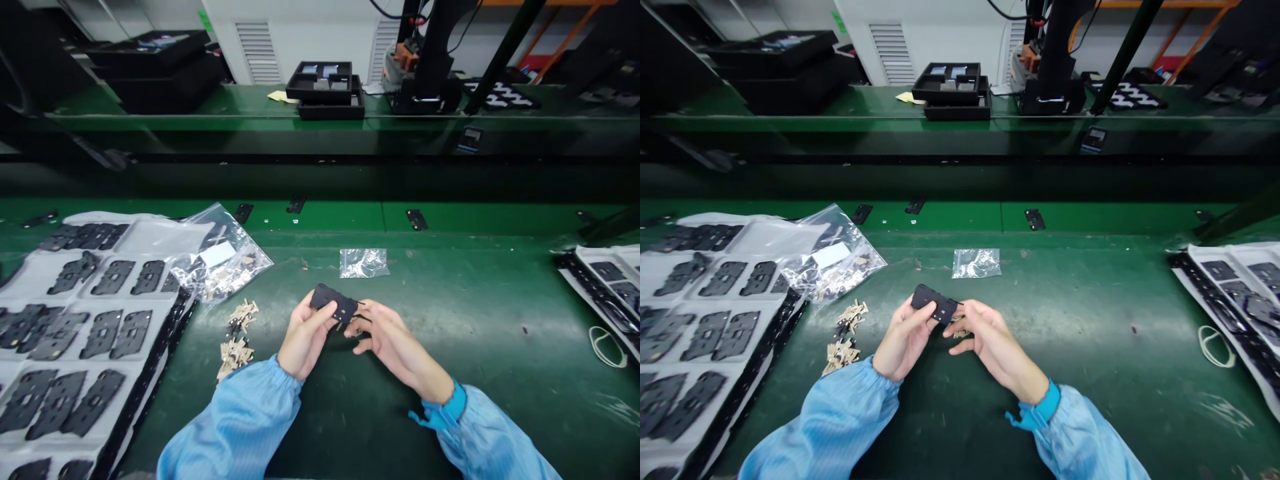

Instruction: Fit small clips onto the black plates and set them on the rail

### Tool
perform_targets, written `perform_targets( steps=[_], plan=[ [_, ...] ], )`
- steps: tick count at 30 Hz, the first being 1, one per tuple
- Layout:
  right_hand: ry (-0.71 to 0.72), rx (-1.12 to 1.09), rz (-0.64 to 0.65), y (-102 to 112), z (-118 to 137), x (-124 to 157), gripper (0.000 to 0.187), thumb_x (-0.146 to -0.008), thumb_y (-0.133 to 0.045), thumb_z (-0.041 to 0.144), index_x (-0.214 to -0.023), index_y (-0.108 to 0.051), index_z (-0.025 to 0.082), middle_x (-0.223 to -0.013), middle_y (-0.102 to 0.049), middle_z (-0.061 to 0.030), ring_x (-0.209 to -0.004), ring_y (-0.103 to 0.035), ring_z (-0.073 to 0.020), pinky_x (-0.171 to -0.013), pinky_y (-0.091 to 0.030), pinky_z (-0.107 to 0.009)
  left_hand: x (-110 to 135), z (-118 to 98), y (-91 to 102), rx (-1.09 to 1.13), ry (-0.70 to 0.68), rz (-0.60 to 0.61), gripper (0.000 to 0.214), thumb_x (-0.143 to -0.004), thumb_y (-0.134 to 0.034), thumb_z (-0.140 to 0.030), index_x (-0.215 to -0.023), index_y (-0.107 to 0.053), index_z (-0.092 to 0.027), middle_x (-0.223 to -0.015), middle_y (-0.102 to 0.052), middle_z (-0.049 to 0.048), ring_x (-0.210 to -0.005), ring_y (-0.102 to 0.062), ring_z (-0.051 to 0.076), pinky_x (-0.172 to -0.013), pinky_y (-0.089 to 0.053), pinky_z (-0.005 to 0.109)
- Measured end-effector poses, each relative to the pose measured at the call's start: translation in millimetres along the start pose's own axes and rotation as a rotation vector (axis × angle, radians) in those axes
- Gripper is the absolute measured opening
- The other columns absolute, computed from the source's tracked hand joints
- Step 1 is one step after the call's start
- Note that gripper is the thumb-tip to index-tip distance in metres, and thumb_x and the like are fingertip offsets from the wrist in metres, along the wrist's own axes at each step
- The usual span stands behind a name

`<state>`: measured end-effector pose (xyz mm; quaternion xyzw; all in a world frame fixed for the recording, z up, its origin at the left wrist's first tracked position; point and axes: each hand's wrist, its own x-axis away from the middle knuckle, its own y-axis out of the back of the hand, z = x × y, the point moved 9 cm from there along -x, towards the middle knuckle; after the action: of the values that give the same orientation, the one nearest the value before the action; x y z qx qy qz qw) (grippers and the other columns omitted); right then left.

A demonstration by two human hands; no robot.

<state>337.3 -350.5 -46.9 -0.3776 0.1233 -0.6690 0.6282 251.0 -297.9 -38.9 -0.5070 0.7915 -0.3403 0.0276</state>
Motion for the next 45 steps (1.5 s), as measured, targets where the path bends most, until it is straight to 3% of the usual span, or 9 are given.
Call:
perform_targets(
  steps=[3, 6, 8, 11, 18, 27, 34, 41, 45],
  plan=[
    [0.115, 0.15, -0.093, 4, 9, 2, 0.02, -0.076, -0.069, 0.028, -0.091, -0.062, 0.017, -0.08, -0.063, -0.002, -0.075, -0.062, -0.0141, -0.059, -0.056, -0.023, 1, -1, -0.4, -0.051, -0.014, 0.01, 0.012, -0.078, -0.064, -0.02, -0.086, -0.056, -0.015, -0.081, -0.061, 0.0006, -0.077, -0.058, 0.011, -0.074, -0.045, 0.024],
    [0.218, 0.269, -0.202, 13, 20, 6, 0.015, -0.077, -0.067, 0.029, -0.087, -0.064, 0.018, -0.069, -0.061, -0.0002, -0.062, -0.061, -0.0116, -0.056, -0.055, -0.023, 3, -7, -1.3, -0.257, -0.073, 0.025, 0.013, -0.075, -0.066, -0.02, -0.077, -0.055, -0.015, -0.076, -0.058, -0.0008, -0.073, -0.055, 0.01, -0.069, -0.043, 0.021],
    [0.276, 0.381, -0.221, 14, 28, 8, 0.015, -0.077, -0.067, 0.03, -0.085, -0.067, 0.018, -0.071, -0.059, -0.001, -0.058, -0.059, -0.0113, -0.053, -0.055, -0.024, 5, -14, -4.1, -0.404, -0.147, 0.043, 0.011, -0.076, -0.065, -0.02, -0.082, -0.057, -0.015, -0.08, -0.06, 0.0009, -0.078, -0.057, 0.012, -0.072, -0.044, 0.022],
    [0.334, 0.536, -0.176, 9, 36, 9, 0.014, -0.076, -0.066, 0.031, -0.084, -0.071, 0.02, -0.079, -0.057, -0.0026, -0.061, -0.057, -0.0128, -0.051, -0.055, -0.026, 7, -23, -9.1, -0.515, -0.235, 0.068, 0.015, -0.079, -0.062, -0.022, -0.093, -0.062, -0.016, -0.09, -0.061, 0.0049, -0.086, -0.059, 0.016, -0.077, -0.047, 0.025],
    [0.451, 0.831, -0.108, -5, 44, 15, 0.017, -0.085, -0.055, 0.024, -0.092, -0.071, 0.024, -0.08, -0.057, -0.003, -0.058, -0.056, -0.0122, -0.053, -0.052, -0.026, 9, -30, -14.0, -0.683, -0.354, 0.108, 0.007, -0.078, -0.061, -0.018, -0.08, -0.068, -0.015, -0.079, -0.062, 0.0052, -0.075, -0.06, 0.015, -0.067, -0.049, 0.026],
    [0.766, 1.375, -0.05, -28, 55, 34, 0.03, -0.089, -0.04, 0.008, -0.104, -0.061, 0.021, -0.081, -0.056, -0.006, -0.073, -0.052, -0.0169, -0.064, -0.044, -0.03, 22, -46, -28.9, -0.918, -0.594, 0.12, 0.012, -0.076, -0.061, -0.01, -0.08, -0.068, -0.018, -0.079, -0.066, 0.0047, -0.075, -0.061, 0.016, -0.07, -0.048, 0.028],
    [0.794, 1.633, -0.051, -31, 48, 37, 0.03, -0.086, -0.036, 0.003, -0.103, -0.058, 0.016, -0.082, -0.055, -0.0084, -0.077, -0.052, -0.019, -0.065, -0.046, -0.03, 29, -46, -36.0, -1.047, -0.702, 0.16, 0.014, -0.078, -0.058, -0.01, -0.086, -0.065, -0.02, -0.081, -0.065, 0.0048, -0.077, -0.059, 0.017, -0.072, -0.048, 0.03],
    [0.811, 1.735, -0.058, -37, 44, 38, 0.031, -0.087, -0.036, 0.006, -0.105, -0.059, 0.014, -0.078, -0.054, -0.0085, -0.074, -0.05, -0.0197, -0.059, -0.044, -0.03, 34, -40, -40.8, -1.17, -0.776, 0.188, 0.015, -0.081, -0.055, -0.012, -0.091, -0.063, -0.019, -0.083, -0.064, 0.0062, -0.078, -0.058, 0.017, -0.071, -0.048, 0.031],
    [0.714, 1.35, -0.149, -25, 52, 33, 0.025, -0.089, -0.042, 0.012, -0.094, -0.065, 0.018, -0.072, -0.051, -0.0039, -0.063, -0.051, -0.0151, -0.057, -0.046, -0.029, 46, -36, -46.3, -1.293, -0.965, 0.149, 0.029, -0.08, -0.055, -0.007, -0.106, -0.06, -0.02, -0.093, -0.065, 0.0076, -0.087, -0.059, 0.019, -0.076, -0.048, 0.033]
  ],
)
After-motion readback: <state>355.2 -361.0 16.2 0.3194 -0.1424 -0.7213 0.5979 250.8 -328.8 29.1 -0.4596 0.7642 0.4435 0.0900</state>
